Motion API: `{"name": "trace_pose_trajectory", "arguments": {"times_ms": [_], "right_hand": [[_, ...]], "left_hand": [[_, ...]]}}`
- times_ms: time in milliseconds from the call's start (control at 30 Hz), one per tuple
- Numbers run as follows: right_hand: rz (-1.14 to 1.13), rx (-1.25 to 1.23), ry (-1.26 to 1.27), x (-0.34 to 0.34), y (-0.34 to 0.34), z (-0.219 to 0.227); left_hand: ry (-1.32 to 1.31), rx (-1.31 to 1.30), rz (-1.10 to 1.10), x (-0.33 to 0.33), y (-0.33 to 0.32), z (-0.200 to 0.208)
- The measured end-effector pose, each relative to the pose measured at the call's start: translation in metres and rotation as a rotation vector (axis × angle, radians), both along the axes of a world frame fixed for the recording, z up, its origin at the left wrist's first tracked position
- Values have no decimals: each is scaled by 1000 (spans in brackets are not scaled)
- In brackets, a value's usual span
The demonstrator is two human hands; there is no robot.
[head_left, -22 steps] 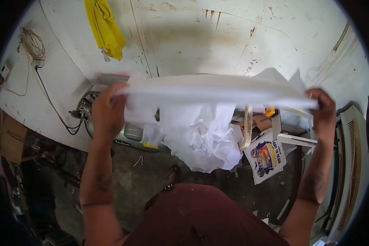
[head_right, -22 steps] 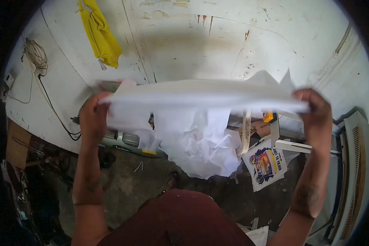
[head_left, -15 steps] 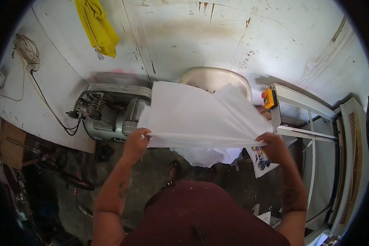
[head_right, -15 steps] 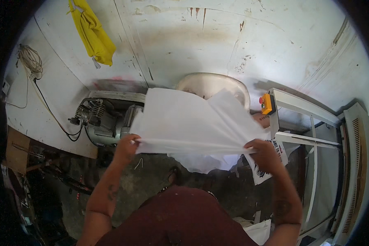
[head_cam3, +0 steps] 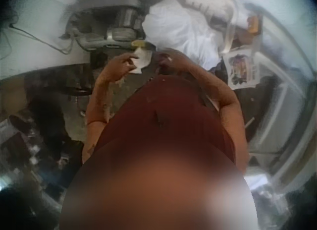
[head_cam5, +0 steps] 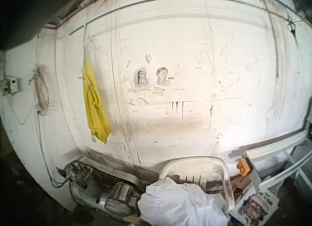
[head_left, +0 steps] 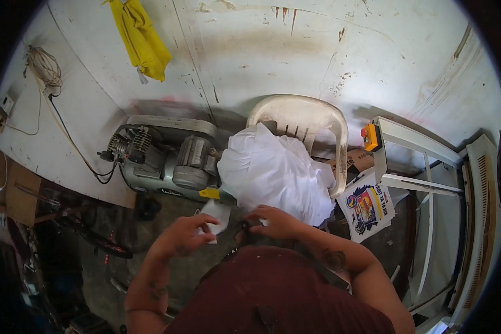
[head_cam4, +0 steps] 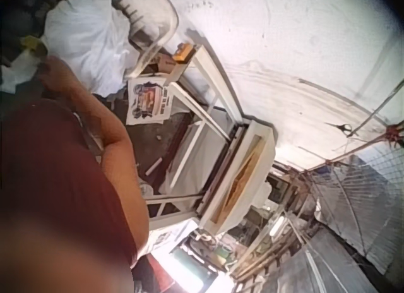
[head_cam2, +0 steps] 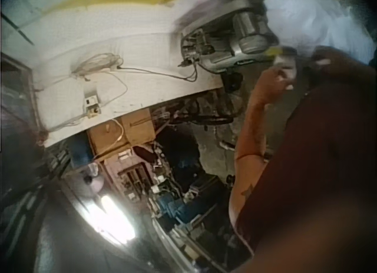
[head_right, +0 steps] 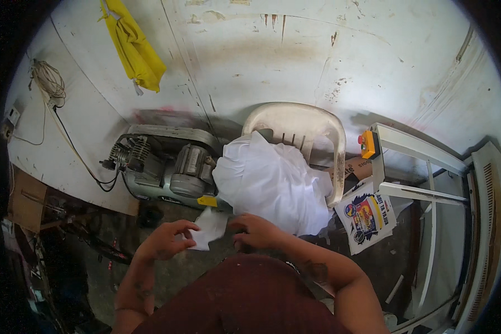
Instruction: Printing designs onto t-shirt panels using a heat press machine.
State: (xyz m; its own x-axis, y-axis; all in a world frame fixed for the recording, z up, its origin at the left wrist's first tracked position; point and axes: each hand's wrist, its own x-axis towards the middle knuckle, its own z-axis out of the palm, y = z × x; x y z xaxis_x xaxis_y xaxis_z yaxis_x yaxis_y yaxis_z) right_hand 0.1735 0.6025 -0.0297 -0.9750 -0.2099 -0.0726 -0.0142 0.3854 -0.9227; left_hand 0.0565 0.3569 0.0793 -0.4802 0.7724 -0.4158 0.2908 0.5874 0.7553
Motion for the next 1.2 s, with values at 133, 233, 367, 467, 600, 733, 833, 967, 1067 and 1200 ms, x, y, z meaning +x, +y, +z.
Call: {"name": "trace_pose_trajectory", "arguments": {"times_ms": [133,233,367,467,600,733,833,967,1067,1200], "right_hand": [[296,-291,257,-33,-48,60],[314,-265,301,-34,-52,44],[89,-202,-40,-13,-32,86],[30,-94,-87,4,-11,113],[112,82,-156,33,46,179],[248,536,-320,60,74,184],[132,828,-368,74,109,172],[-378,1057,226,62,198,112],[-901,1098,271,40,244,139],[-1017,643,531,71,237,214]], "left_hand": [[103,317,-312,20,33,41],[212,367,-97,28,35,49],[308,186,-12,20,12,33],[363,1,-337,14,-1,27],[370,61,-219,-2,-16,60],[410,275,-244,-14,-3,92],[613,172,-199,-40,15,86],[950,96,-272,-119,90,44],[1188,260,64,-166,156,49],[1093,556,335,-139,155,135]]}}
